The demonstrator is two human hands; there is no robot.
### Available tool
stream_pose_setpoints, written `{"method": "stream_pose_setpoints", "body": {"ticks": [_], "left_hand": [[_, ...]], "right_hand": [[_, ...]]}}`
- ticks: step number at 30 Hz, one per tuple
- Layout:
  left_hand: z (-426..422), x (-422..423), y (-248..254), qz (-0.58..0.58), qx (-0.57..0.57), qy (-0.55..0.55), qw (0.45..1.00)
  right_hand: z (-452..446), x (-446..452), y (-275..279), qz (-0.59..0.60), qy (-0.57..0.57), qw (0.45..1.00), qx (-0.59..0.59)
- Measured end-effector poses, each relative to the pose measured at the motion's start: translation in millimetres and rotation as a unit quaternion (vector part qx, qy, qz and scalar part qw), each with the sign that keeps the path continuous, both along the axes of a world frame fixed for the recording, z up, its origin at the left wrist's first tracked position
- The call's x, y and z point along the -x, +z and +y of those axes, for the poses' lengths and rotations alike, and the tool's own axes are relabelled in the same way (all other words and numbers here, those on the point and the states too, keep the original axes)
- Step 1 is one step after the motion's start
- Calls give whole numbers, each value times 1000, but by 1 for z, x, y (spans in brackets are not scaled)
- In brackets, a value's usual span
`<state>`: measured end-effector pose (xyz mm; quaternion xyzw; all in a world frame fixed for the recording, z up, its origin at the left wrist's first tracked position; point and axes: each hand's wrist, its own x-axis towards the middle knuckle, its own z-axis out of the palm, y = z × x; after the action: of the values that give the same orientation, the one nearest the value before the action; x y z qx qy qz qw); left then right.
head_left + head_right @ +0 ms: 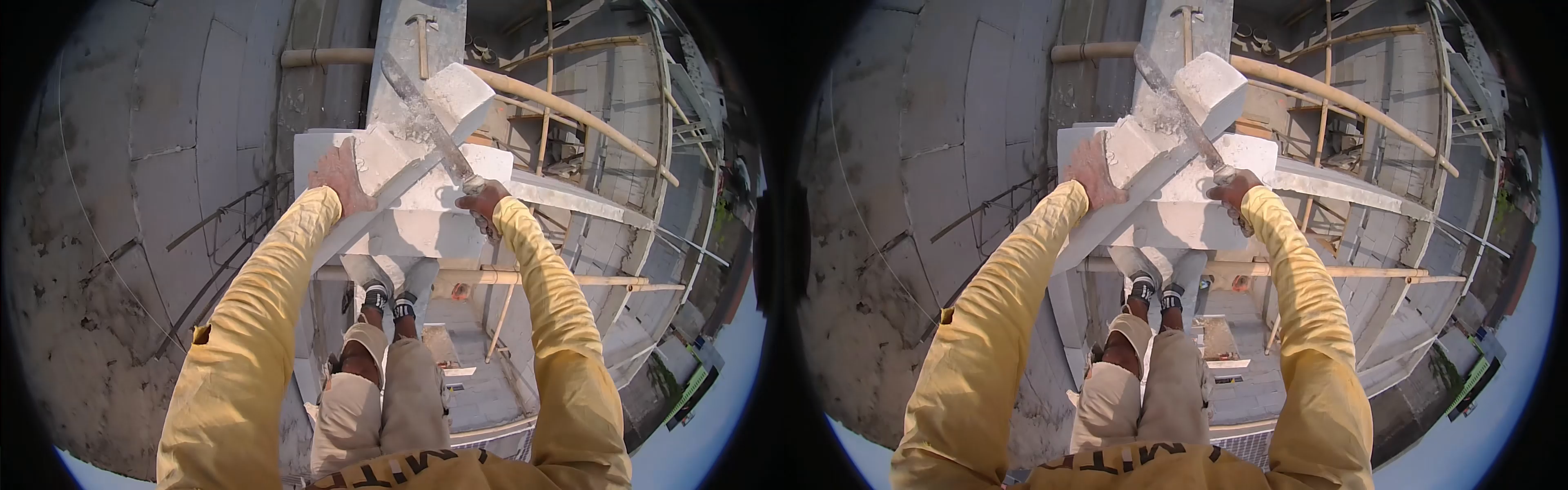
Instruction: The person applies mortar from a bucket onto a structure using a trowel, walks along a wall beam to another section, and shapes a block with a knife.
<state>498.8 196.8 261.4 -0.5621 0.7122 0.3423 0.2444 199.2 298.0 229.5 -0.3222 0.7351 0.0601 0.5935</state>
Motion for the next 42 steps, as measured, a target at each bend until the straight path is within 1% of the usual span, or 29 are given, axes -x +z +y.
{"method": "stream_pose_setpoints", "body": {"ticks": [1,3,4,5,7,8,9,11,12,13,14,17,18,20,21,22,23,24,25,26,28,29,30,31,32,34,37,40,42], "left_hand": [[2,1,2,-20,-15,5,1000],[3,-7,-13,13,-11,8,1000],[1,-9,-14,44,-5,9,999],[2,-8,-16,43,-7,8,999],[3,-4,-4,8,-4,12,1000],[2,-3,-2,8,-5,13,1000],[1,-3,-1,7,-10,14,1000],[1,-5,-1,6,-16,15,1000],[3,-6,-2,7,-10,8,1000],[3,-6,-3,9,1,2,1000],[2,-6,-4,10,4,5,1000],[1,-5,-4,16,1,8,1000],[-2,-6,-1,19,-14,14,1000],[-2,-6,0,21,-30,18,999],[0,-6,-1,24,-15,18,999],[3,-7,-2,27,-2,18,999],[4,-8,-2,25,-4,18,1000],[2,-7,-1,30,-7,19,999],[2,-7,-1,34,-10,20,999],[3,-8,-3,33,-11,21,999],[4,-9,-4,37,10,19,999],[3,-8,-3,41,11,21,999],[1,-7,-1,27,5,17,999],[1,-7,1,12,-4,12,1000],[2,-6,4,12,-4,12,1000],[2,-4,7,0,-3,11,1000],[4,-8,-7,10,10,8,1000],[6,-12,-7,46,5,22,999],[5,-12,-4,44,-1,23,999]], "right_hand": [[-9,7,10,-73,-32,996,-33],[-30,16,36,17,56,998,30],[-36,18,39,20,95,989,112],[-36,19,45,-40,16,972,231],[-51,6,64,-67,-141,922,355],[-58,3,72,-68,-140,922,353],[-64,0,78,-78,-205,910,351],[-54,-5,58,-5,-224,904,364],[-42,-8,37,79,-177,905,378],[-31,-22,51,88,-114,966,217],[-16,-22,28,78,15,997,24],[-12,0,23,-155,-66,986,-19],[-23,-3,44,-154,-65,986,-19],[-43,-18,79,-28,-7,999,43],[-51,-20,83,25,28,991,130],[-55,-20,88,11,-2,965,262],[-62,-13,79,18,-86,960,266],[-74,-18,94,2,-115,914,390],[-83,-11,96,84,-78,887,448],[-88,-12,92,44,-164,881,442],[-73,-12,62,45,-222,878,421],[-54,-10,33,86,-193,887,411],[-39,-17,30,69,-77,971,215],[-22,-25,28,48,41,998,3],[-6,-18,9,-46,-20,999,3],[-12,-16,17,-140,-73,987,4],[-37,-14,61,-115,-106,988,-15],[-57,-17,72,-84,-153,949,262],[-67,-23,78,-66,-244,919,303]]}}
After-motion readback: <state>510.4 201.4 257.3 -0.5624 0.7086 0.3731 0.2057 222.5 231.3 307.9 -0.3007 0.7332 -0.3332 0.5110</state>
